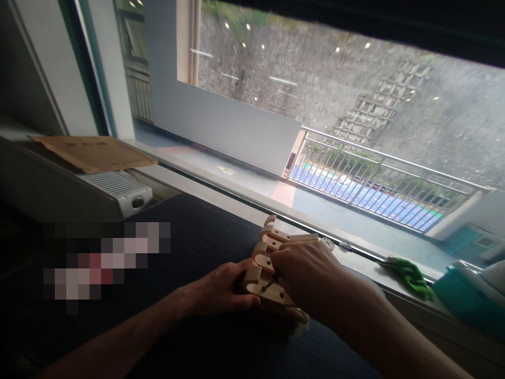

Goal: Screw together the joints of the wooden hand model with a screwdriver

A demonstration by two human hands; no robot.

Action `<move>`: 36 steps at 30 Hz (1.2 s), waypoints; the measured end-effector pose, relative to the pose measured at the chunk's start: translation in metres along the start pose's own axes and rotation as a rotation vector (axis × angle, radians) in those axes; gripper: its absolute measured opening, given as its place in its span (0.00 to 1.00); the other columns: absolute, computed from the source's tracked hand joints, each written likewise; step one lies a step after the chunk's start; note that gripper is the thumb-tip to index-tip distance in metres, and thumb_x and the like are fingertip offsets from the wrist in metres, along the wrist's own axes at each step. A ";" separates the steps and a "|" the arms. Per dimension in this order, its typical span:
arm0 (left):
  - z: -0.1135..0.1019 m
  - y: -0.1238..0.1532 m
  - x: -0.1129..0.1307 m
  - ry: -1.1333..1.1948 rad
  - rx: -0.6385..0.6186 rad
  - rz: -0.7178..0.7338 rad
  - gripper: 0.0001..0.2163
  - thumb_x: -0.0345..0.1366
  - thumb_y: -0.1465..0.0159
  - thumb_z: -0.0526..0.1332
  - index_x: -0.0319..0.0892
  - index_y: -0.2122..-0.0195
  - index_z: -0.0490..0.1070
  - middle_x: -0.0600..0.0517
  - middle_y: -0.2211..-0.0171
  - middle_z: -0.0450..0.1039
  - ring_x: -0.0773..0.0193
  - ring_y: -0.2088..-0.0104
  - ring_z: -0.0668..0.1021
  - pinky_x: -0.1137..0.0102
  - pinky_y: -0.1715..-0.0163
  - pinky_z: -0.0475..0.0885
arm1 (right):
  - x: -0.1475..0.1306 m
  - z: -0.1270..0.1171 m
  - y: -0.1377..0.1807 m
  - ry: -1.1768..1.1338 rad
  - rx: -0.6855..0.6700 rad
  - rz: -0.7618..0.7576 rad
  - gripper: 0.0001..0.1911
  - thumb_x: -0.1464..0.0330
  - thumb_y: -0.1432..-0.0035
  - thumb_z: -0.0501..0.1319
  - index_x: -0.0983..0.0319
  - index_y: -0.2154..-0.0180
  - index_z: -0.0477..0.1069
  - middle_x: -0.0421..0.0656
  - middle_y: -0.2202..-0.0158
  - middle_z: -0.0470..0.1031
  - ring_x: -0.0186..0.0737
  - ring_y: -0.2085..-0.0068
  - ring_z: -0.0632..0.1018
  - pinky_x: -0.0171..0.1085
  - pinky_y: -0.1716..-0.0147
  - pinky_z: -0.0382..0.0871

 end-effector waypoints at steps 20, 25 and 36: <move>0.002 -0.001 -0.006 0.016 0.026 -0.029 0.19 0.39 0.43 0.62 0.46 0.50 0.66 0.52 0.61 0.75 0.59 0.63 0.77 0.70 0.62 0.70 | -0.012 -0.004 -0.003 0.075 -0.055 -0.024 0.07 0.74 0.46 0.58 0.60 0.70 0.74 0.42 0.72 0.73 0.36 0.69 0.73 0.32 0.73 0.56; 0.003 0.000 -0.005 0.008 0.017 -0.016 0.19 0.38 0.42 0.61 0.48 0.49 0.65 0.53 0.62 0.75 0.60 0.63 0.77 0.70 0.63 0.70 | -0.012 -0.001 -0.008 0.082 -0.079 -0.055 0.07 0.75 0.45 0.58 0.61 0.70 0.74 0.42 0.73 0.73 0.36 0.69 0.73 0.32 0.72 0.57; 0.003 -0.002 -0.008 0.029 0.028 -0.027 0.19 0.38 0.43 0.62 0.47 0.50 0.65 0.53 0.62 0.75 0.60 0.63 0.77 0.71 0.63 0.70 | 0.003 0.007 -0.002 0.050 -0.035 0.018 0.09 0.68 0.44 0.56 0.60 0.72 0.73 0.42 0.71 0.73 0.33 0.73 0.70 0.33 0.76 0.52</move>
Point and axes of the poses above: each hand's wrist, its own y-axis away from the middle knuckle, its own z-axis out of the palm, x = y × z, the point moved 6 cm from there along -y, towards the middle knuckle
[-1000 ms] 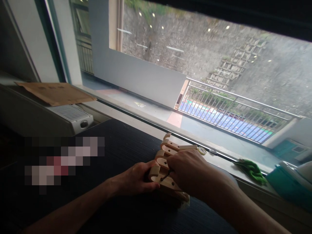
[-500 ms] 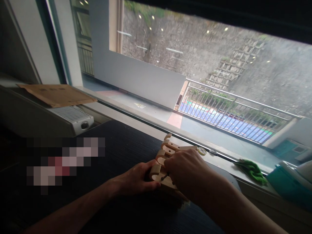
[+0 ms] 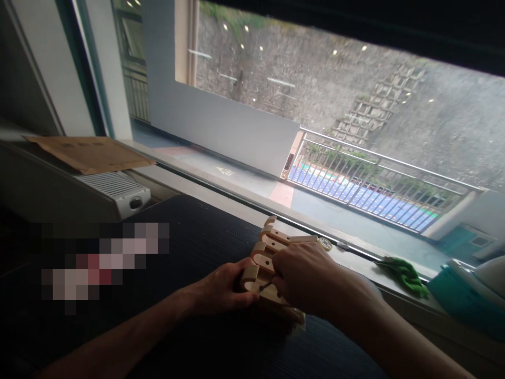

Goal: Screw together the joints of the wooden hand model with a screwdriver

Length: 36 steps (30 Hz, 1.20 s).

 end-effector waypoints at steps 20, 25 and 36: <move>0.007 0.003 0.012 -0.110 0.084 -0.032 0.14 0.41 0.48 0.66 0.42 0.61 0.72 0.56 0.71 0.74 0.66 0.73 0.74 0.76 0.74 0.65 | -0.015 -0.009 0.000 -0.076 -0.023 -0.104 0.07 0.76 0.49 0.56 0.60 0.74 0.70 0.37 0.73 0.73 0.31 0.72 0.68 0.32 0.73 0.52; 0.012 0.004 0.012 -0.123 0.093 0.011 0.10 0.40 0.46 0.64 0.42 0.64 0.72 0.57 0.71 0.73 0.68 0.73 0.72 0.77 0.74 0.63 | -0.014 -0.010 -0.006 0.040 -0.131 -0.055 0.07 0.74 0.48 0.56 0.61 0.76 0.71 0.39 0.75 0.73 0.32 0.74 0.67 0.33 0.75 0.50; 0.012 0.002 0.011 -0.095 0.098 0.029 0.08 0.38 0.45 0.63 0.39 0.72 0.71 0.58 0.76 0.69 0.71 0.76 0.70 0.78 0.76 0.61 | -0.003 0.000 0.009 -0.112 -0.041 0.059 0.08 0.70 0.46 0.56 0.58 0.70 0.74 0.41 0.74 0.74 0.36 0.72 0.72 0.34 0.75 0.51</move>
Point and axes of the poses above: each hand's wrist, its own y-axis away from the middle knuckle, its own z-axis out of the palm, x = y × z, the point moved 6 cm from there along -y, towards the middle knuckle
